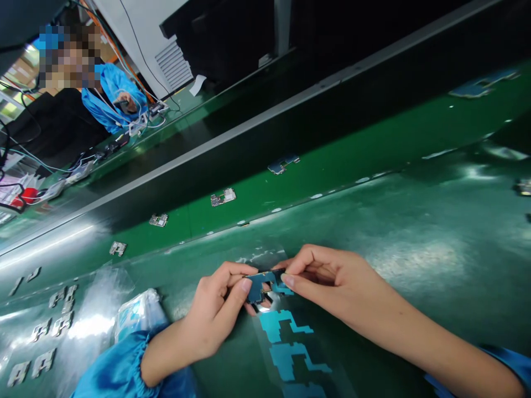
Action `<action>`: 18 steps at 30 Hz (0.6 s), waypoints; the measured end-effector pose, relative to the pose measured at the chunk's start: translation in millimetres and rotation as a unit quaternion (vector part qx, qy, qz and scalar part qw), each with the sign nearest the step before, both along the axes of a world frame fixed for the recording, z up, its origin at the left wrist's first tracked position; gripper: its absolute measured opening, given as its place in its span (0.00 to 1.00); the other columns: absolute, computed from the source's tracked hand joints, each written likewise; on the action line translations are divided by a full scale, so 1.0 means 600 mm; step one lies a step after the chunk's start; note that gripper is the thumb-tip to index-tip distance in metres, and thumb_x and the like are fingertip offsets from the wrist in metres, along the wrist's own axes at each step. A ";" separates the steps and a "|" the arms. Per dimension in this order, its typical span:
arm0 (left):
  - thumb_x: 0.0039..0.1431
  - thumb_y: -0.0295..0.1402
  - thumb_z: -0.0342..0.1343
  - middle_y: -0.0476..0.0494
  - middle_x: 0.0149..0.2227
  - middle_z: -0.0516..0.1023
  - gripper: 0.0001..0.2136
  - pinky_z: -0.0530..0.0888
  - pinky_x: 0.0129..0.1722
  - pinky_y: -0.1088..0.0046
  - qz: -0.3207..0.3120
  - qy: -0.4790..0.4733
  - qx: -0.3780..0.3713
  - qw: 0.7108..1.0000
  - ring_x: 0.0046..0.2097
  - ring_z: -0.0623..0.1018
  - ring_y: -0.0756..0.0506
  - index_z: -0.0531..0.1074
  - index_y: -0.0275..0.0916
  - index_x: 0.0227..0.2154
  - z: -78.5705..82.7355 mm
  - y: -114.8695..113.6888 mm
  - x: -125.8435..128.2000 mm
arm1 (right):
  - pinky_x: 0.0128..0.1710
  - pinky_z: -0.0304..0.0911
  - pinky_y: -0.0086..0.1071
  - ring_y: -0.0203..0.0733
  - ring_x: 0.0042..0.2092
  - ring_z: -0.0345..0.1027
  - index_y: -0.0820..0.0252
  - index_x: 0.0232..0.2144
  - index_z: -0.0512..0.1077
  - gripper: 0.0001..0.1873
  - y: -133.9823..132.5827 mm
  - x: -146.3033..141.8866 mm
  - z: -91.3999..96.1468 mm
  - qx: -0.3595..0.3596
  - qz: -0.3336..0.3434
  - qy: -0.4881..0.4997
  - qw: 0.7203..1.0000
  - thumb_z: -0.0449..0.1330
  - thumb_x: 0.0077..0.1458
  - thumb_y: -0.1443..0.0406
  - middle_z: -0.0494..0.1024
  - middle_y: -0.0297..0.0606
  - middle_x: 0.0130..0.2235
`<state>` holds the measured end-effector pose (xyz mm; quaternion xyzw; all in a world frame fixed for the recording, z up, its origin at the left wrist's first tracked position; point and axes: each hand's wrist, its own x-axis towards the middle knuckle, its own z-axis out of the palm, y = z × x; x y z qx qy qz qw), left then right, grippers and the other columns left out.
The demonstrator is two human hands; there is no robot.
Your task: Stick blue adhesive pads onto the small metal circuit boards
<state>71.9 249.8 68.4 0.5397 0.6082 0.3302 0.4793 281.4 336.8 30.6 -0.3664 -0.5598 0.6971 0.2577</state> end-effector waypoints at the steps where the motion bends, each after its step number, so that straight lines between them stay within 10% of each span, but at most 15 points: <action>1: 0.71 0.40 0.50 0.45 0.34 0.82 0.12 0.77 0.35 0.74 0.000 0.005 0.002 1.000 0.31 0.81 0.49 0.71 0.39 0.49 -0.001 0.000 0.001 | 0.29 0.66 0.33 0.43 0.32 0.74 0.54 0.25 0.72 0.10 0.000 0.000 0.000 0.000 0.001 0.000 1.000 0.63 0.56 0.58 0.75 0.33 0.26; 18: 0.70 0.42 0.49 0.44 0.30 0.83 0.17 0.76 0.31 0.74 0.004 0.057 0.002 0.998 0.27 0.82 0.48 0.75 0.39 0.52 0.002 0.004 0.003 | 0.25 0.55 0.30 0.36 0.26 0.58 0.53 0.29 0.61 0.17 -0.010 -0.010 -0.002 0.042 -0.065 -0.004 0.997 0.56 0.63 0.50 0.63 0.26 0.23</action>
